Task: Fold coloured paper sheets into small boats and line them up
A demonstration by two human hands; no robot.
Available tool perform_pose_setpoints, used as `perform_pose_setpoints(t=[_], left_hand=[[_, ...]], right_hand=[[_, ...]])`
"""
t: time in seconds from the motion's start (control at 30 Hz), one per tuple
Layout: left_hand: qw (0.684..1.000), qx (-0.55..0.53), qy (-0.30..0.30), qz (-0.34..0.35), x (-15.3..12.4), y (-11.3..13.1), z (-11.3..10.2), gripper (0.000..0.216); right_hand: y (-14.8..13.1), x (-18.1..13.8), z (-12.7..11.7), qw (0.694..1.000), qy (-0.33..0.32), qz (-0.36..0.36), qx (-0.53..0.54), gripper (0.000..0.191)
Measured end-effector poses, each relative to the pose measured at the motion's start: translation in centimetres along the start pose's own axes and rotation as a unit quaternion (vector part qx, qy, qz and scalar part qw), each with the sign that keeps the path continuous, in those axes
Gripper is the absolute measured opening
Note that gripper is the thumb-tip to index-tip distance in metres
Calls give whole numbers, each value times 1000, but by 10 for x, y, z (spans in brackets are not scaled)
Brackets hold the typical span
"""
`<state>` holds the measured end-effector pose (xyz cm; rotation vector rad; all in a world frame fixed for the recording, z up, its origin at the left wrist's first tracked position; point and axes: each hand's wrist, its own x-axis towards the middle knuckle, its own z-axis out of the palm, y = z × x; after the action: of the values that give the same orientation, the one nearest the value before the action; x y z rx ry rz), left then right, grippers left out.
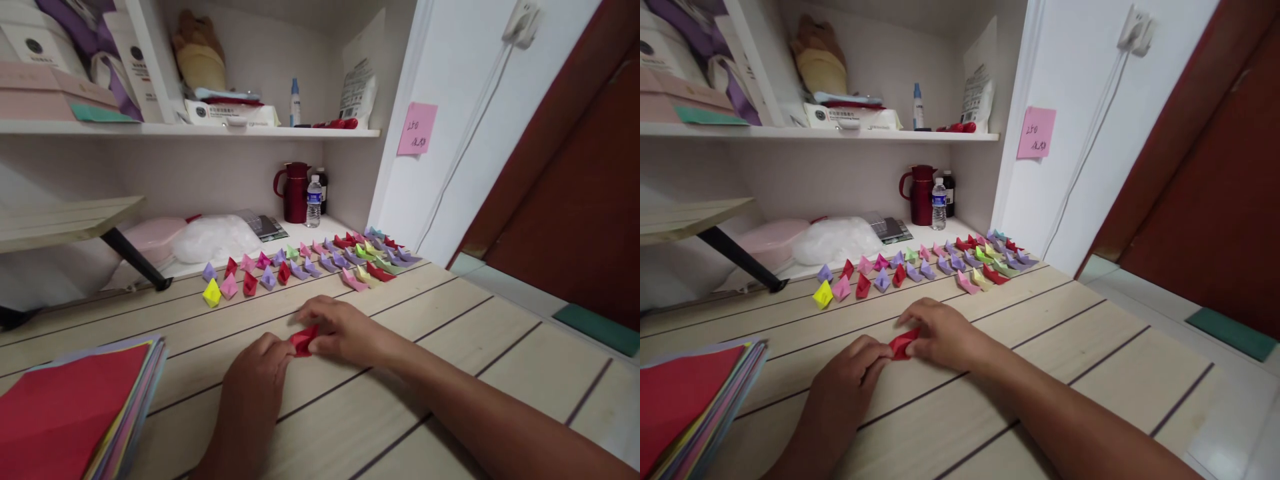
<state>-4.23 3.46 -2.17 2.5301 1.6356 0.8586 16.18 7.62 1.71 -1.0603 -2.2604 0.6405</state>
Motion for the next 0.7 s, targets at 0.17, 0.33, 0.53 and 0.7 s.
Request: perform_pose_setpoints(t=[0.17, 0.33, 0.53, 0.7], left_hand=[[999, -25, 13, -17, -1, -1, 1, 28], [999, -37, 16, -21, -2, 0, 1, 28], [999, -42, 10, -17, -2, 5, -5, 28], [999, -48, 3, -18, 0, 7, -9, 27]], right_hand=[[24, 4, -20, 990, 12, 91, 107, 12], [33, 6, -21, 986, -6, 83, 144, 11], [20, 3, -17, 987, -37, 29, 152, 25], [16, 3, -19, 991, -43, -16, 127, 22]])
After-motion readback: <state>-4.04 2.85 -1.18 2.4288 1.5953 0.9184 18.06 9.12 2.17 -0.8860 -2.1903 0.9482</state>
